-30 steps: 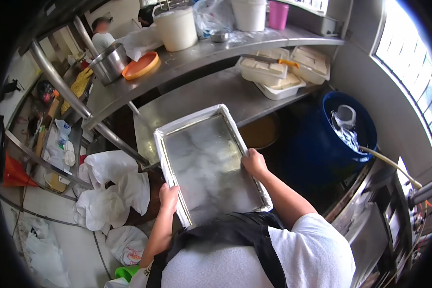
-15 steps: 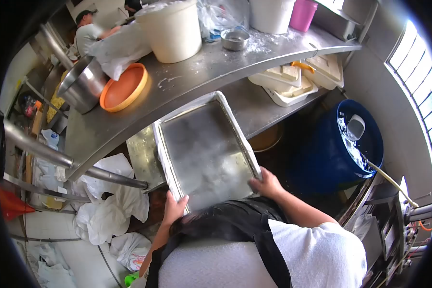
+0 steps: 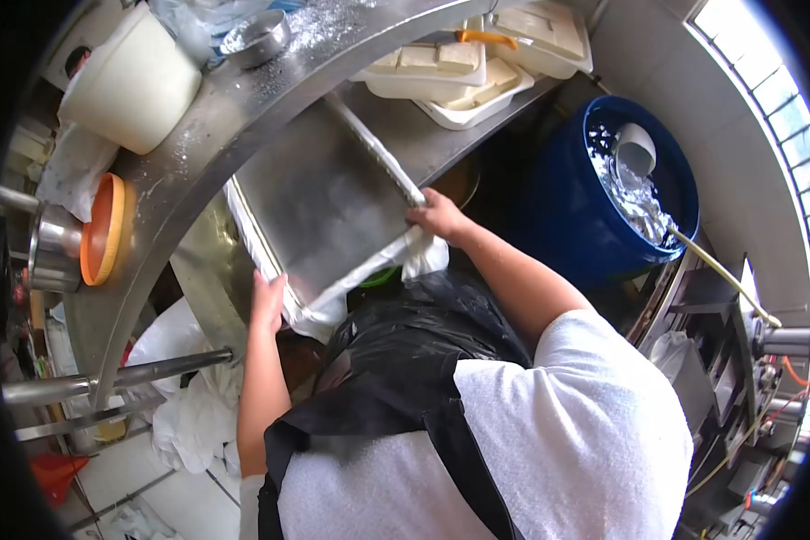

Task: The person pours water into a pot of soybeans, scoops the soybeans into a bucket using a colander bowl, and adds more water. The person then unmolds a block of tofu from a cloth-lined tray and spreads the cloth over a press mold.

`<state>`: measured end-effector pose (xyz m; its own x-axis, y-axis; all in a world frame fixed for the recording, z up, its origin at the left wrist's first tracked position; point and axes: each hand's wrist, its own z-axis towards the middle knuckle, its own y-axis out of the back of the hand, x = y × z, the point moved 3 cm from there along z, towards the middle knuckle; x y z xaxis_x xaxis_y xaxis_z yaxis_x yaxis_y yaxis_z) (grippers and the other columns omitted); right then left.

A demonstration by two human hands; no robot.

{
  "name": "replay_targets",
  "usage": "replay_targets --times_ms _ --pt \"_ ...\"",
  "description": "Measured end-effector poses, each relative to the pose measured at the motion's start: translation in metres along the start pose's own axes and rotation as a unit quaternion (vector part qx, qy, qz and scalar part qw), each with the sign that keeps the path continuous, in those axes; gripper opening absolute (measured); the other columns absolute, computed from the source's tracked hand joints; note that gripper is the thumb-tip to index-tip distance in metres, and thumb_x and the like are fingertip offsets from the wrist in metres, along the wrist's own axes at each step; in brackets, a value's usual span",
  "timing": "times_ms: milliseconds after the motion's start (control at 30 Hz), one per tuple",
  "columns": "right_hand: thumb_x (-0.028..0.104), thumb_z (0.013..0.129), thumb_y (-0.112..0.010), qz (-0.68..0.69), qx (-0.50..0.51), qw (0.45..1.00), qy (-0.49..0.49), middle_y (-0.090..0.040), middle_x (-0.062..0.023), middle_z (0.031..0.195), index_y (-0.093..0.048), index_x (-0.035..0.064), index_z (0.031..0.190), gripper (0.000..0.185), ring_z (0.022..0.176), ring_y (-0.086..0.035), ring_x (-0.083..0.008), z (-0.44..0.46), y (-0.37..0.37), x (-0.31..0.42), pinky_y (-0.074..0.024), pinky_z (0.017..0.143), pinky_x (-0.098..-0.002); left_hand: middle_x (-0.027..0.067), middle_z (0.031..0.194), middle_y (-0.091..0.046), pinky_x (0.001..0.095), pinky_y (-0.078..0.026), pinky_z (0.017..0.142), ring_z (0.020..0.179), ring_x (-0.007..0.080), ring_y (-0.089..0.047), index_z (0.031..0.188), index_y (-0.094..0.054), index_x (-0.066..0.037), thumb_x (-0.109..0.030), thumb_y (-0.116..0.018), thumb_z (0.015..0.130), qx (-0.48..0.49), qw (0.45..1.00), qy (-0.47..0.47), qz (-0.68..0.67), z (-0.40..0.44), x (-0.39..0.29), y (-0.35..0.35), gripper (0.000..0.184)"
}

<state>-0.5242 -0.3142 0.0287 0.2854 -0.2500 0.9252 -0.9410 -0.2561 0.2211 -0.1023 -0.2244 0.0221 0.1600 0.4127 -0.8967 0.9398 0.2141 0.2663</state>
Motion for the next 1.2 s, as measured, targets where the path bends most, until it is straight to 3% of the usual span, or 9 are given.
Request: replay_targets --times_ms 133,267,400,533,733,867,1000,1100,1200 --pt "0.071 0.101 -0.044 0.361 0.101 0.925 -0.058 -0.055 -0.0072 0.149 -0.046 0.013 0.153 0.078 0.135 -0.05 -0.0268 0.025 0.017 -0.048 -0.0339 0.116 -0.0477 0.025 0.145 -0.051 0.0385 -0.04 0.113 0.132 0.0282 -0.052 0.152 -0.027 0.01 -0.014 -0.065 0.094 0.026 0.997 0.023 -0.071 -0.001 -0.008 -0.032 0.073" --pt "0.092 0.089 -0.019 0.496 0.107 0.857 -0.096 -0.041 -0.0093 0.163 -0.027 0.0216 0.164 0.104 0.149 -0.036 -0.0353 -0.002 0.006 -0.056 -0.024 0.119 -0.0626 0.0238 0.142 -0.053 0.0373 -0.04 0.112 0.129 0.028 -0.054 0.155 -0.024 0.009 -0.016 -0.063 0.096 -0.019 0.997 0.039 -0.056 -0.049 -0.013 -0.067 0.075" --pt "0.09 0.087 -0.038 0.58 0.102 0.808 0.02 -0.029 -0.0074 0.169 -0.022 0.0217 0.165 0.105 0.153 -0.028 -0.035 -0.017 -0.004 -0.052 -0.0233 0.119 -0.0651 0.0204 0.141 -0.053 0.0354 -0.041 0.11 0.126 0.0233 -0.054 0.158 -0.012 0.009 -0.019 -0.063 0.102 0.032 0.996 0.046 -0.065 -0.093 -0.004 -0.093 0.081" --pt "0.037 0.09 -0.077 0.56 -0.074 0.825 0.019 -0.054 -0.0071 0.141 -0.042 0.019 0.147 0.069 0.129 -0.053 -0.0301 -0.021 -0.001 -0.043 -0.0473 0.105 -0.0517 0.02 0.112 -0.068 0.0405 -0.054 0.086 0.1 0.0283 -0.068 0.136 -0.037 0.006 -0.021 -0.063 0.102 0.011 0.994 -0.021 0.107 -0.115 0.02 -0.108 0.051" --pt "0.017 0.084 -0.07 0.468 -0.155 0.87 0.022 -0.059 -0.0111 0.127 -0.046 0.0091 0.143 0.064 0.118 -0.058 -0.0285 -0.07 -0.004 0.019 -0.0469 0.105 -0.0468 0.0348 0.088 -0.067 0.0543 -0.053 0.07 0.082 0.0494 -0.069 0.119 -0.039 0.013 -0.021 -0.058 0.099 -0.017 0.985 -0.134 0.107 -0.138 0.006 -0.091 0.043" --pt "0.014 0.083 -0.068 0.357 -0.19 0.909 0.098 -0.057 -0.0113 0.125 -0.045 0.009 0.139 0.061 0.114 -0.057 -0.0278 -0.08 -0.011 0.078 -0.0476 0.101 -0.0442 0.0304 0.112 -0.069 0.0493 -0.053 0.088 0.104 0.0461 -0.068 0.131 -0.045 0.01 -0.02 -0.057 0.097 0.05 0.991 -0.063 0.103 -0.118 0.02 -0.081 0.047" --pt "0.014 0.068 -0.077 0.186 -0.245 0.932 0.189 -0.051 -0.0164 0.126 -0.034 0.0043 0.143 0.087 0.114 -0.054 -0.0288 -0.1 -0.061 0.176 -0.0436 0.105 -0.0426 0.0304 0.135 -0.06 0.0458 -0.045 0.106 0.127 0.0445 -0.059 0.138 -0.046 0.008 -0.034 -0.06 0.101 0.08 0.97 -0.208 0.098 -0.077 0.002 -0.076 0.058" --pt "0.019 0.067 -0.082 -0.271 -0.288 0.854 0.338 -0.043 -0.0225 0.137 -0.029 0.0034 0.148 0.098 0.129 -0.046 -0.0351 -0.11 -0.111 0.212 -0.0389 0.112 -0.0469 0.0203 0.141 -0.059 0.0453 -0.04 0.112 0.134 0.0367 -0.055 0.145 -0.046 0.003 -0.057 -0.058 0.101 0.095 0.978 -0.101 -0.159 -0.068 -0.062 -0.065 0.075" --pt "0.021 0.062 -0.087 -0.341 -0.238 0.807 0.419 -0.04 -0.0273 0.139 -0.034 0.0026 0.146 0.101 0.128 -0.042 -0.049 -0.127 -0.171 0.219 -0.0383 0.111 -0.0551 0.0163 0.145 -0.057 0.0476 -0.042 0.113 0.131 0.0294 -0.056 0.152 -0.044 -0.003 -0.077 -0.044 0.098 0.247 0.8 -0.071 -0.542 -0.085 -0.14 -0.022 0.092"
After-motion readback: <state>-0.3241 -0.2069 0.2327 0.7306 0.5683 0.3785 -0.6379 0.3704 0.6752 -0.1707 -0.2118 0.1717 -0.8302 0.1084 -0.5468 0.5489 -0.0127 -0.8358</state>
